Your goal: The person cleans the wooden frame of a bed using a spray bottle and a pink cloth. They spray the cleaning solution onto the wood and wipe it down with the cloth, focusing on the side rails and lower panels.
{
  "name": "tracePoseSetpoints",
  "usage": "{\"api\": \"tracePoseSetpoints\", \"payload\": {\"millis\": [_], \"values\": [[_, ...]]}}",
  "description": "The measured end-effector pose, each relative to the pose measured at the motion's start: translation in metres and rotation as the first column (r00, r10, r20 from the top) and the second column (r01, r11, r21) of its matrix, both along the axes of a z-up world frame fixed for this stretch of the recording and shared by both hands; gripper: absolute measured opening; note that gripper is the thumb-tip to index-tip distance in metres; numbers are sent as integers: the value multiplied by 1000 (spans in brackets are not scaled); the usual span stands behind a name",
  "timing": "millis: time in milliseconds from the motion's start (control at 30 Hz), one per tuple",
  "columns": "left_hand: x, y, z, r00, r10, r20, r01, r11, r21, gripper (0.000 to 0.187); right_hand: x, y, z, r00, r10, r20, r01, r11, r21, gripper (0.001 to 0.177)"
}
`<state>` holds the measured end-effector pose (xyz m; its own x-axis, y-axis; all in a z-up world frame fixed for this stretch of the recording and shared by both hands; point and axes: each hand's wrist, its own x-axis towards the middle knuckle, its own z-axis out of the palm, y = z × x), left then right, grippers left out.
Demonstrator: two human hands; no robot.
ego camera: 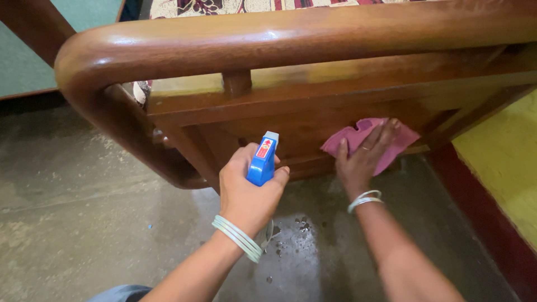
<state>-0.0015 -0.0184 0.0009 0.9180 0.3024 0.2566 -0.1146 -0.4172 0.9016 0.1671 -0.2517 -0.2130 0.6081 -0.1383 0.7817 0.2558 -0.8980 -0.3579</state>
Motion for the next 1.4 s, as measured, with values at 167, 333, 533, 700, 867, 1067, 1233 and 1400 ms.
{"api": "tracePoseSetpoints", "payload": {"millis": [167, 333, 533, 700, 867, 1067, 1233, 1400], "values": [[-10, -1, 6, 1000, 14, -25, -14, 1000, 3, 21, -24, 73, 17, 995, -4, -102, 19, 989, 145, 87], [-20, -3, 11, 1000, 3, 30, -3, 1000, 25, 20, -37, 109, 3, 985, 170, 11, -170, 985, -15, 73], [-33, -8, 19, 998, -5, 61, 3, 999, 40, 20, -52, 121, 14, 935, 323, 146, -337, 938, 79, 58], [-45, -3, 24, 1000, 0, 31, 0, 1000, -10, 20, -64, 142, 49, 967, 9, 256, -138, 860, 492, 47], [-44, 0, 27, 1000, 1, 28, 0, 1000, -19, 20, -70, 146, 88, 953, -11, 302, -252, 521, 816, 47], [-39, -2, 23, 997, -4, 74, 6, 999, -35, 19, -73, 160, 101, 942, 120, 313, -234, 904, 358, 55], [-31, -8, 20, 998, -2, 57, 4, 999, -44, 18, -54, 152, 69, 950, 79, 302, -84, 996, 3, 62], [-23, -8, 19, 1000, 1, -25, -4, 995, -104, 19, -20, 115, 47, 944, 41, 328, -35, 999, -24, 67]]}}
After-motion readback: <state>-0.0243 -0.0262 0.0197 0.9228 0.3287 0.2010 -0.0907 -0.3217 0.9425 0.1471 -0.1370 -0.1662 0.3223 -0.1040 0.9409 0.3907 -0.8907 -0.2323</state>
